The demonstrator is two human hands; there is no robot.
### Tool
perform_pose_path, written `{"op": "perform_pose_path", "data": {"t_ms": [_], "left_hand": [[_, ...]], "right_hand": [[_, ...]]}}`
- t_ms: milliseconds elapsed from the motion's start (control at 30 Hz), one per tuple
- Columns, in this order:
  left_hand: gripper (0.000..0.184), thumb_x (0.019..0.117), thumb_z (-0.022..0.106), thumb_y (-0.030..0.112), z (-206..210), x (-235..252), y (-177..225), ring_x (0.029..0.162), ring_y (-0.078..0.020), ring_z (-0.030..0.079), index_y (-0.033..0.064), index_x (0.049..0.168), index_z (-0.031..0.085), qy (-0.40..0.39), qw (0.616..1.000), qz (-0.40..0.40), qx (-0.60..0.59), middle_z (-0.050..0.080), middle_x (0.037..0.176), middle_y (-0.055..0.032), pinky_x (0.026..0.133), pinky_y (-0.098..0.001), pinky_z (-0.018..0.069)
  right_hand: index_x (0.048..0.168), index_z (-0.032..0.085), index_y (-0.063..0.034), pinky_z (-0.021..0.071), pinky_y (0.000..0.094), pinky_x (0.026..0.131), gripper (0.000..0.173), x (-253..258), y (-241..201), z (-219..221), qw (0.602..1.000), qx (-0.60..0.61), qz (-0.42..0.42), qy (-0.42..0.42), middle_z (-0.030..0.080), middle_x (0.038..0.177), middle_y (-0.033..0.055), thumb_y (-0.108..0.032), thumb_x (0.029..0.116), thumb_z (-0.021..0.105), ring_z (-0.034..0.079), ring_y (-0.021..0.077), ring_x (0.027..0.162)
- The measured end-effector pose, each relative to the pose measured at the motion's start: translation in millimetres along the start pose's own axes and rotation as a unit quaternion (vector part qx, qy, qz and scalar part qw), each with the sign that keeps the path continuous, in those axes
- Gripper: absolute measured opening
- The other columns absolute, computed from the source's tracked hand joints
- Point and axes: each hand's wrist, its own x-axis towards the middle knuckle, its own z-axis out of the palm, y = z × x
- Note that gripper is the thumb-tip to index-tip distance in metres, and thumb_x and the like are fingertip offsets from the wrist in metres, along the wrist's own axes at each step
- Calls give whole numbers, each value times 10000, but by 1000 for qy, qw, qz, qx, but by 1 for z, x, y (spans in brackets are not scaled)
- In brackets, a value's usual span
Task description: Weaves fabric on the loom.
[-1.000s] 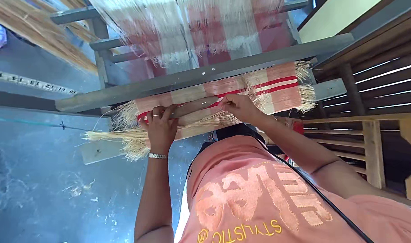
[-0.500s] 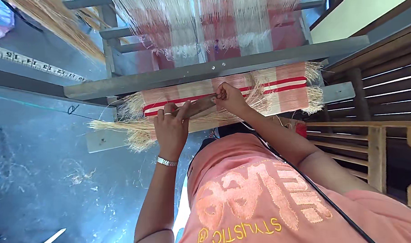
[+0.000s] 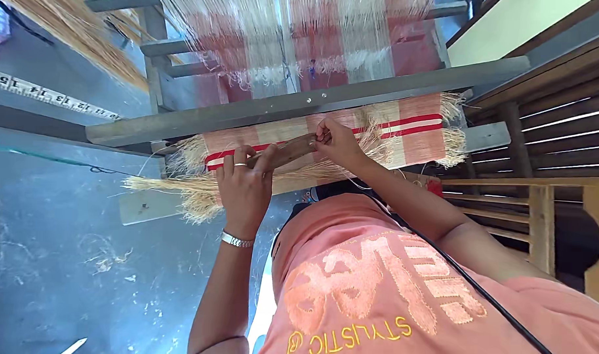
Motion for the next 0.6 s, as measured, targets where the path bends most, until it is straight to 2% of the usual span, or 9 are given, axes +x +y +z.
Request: {"op": "perform_pose_path", "data": {"t_ms": [267, 333, 400, 500, 567, 600], "left_hand": [[421, 979, 663, 269, -13, -1, 3, 1079, -369, 568, 334, 1394, 637, 4, 1000, 22, 8, 590, 1278, -133, 845, -551, 441], [434, 955, 693, 267, -17, -2, -1, 1107, -370, 566, 329, 1382, 646, -9, 1000, 28, -9, 591, 1285, -129, 855, -562, 441], [467, 913, 743, 254, -23, -4, -10, 1119, -368, 569, 317, 1368, 660, -31, 997, 38, -55, 598, 1267, -129, 872, -583, 445], [506, 870, 768, 292, -34, -9, -29, 1079, -319, 582, 318, 1365, 665, -71, 985, 61, -146, 598, 1222, -108, 902, -589, 457], [517, 862, 761, 371, -36, -14, -37, 1051, -236, 573, 346, 1368, 660, -92, 970, 72, -212, 591, 1188, -47, 899, -534, 460], [520, 865, 763, 406, -35, -16, -39, 1080, -199, 564, 354, 1370, 655, -107, 960, 68, -249, 580, 1215, -21, 914, -493, 468]], "right_hand": [[1067, 635, -29, 605, 360, 740, 246, -5, 1, -24, 998, 21, 45, -38, 696, 934, 101, -82, 866, 765, 694, 170, 785], [1053, 657, -25, 611, 376, 759, 238, -6, 3, -33, 995, 34, 56, -77, 703, 942, 104, -98, 870, 789, 699, 175, 796], [1080, 683, -12, 615, 381, 822, 217, -13, -2, -50, 986, 41, 57, -149, 719, 1004, 113, -84, 896, 774, 715, 183, 859], [1072, 722, -2, 612, 356, 872, 133, -35, -18, -84, 971, 16, -17, -236, 731, 1042, 109, -16, 945, 684, 718, 168, 914], [1032, 738, -24, 620, 319, 857, 110, -55, -25, -104, 967, 3, -89, -239, 727, 1003, 73, -18, 960, 655, 712, 127, 895], [1012, 748, -43, 624, 299, 833, 107, -63, -28, -112, 967, 2, -113, -227, 733, 977, 49, -33, 961, 655, 710, 105, 878]]}}
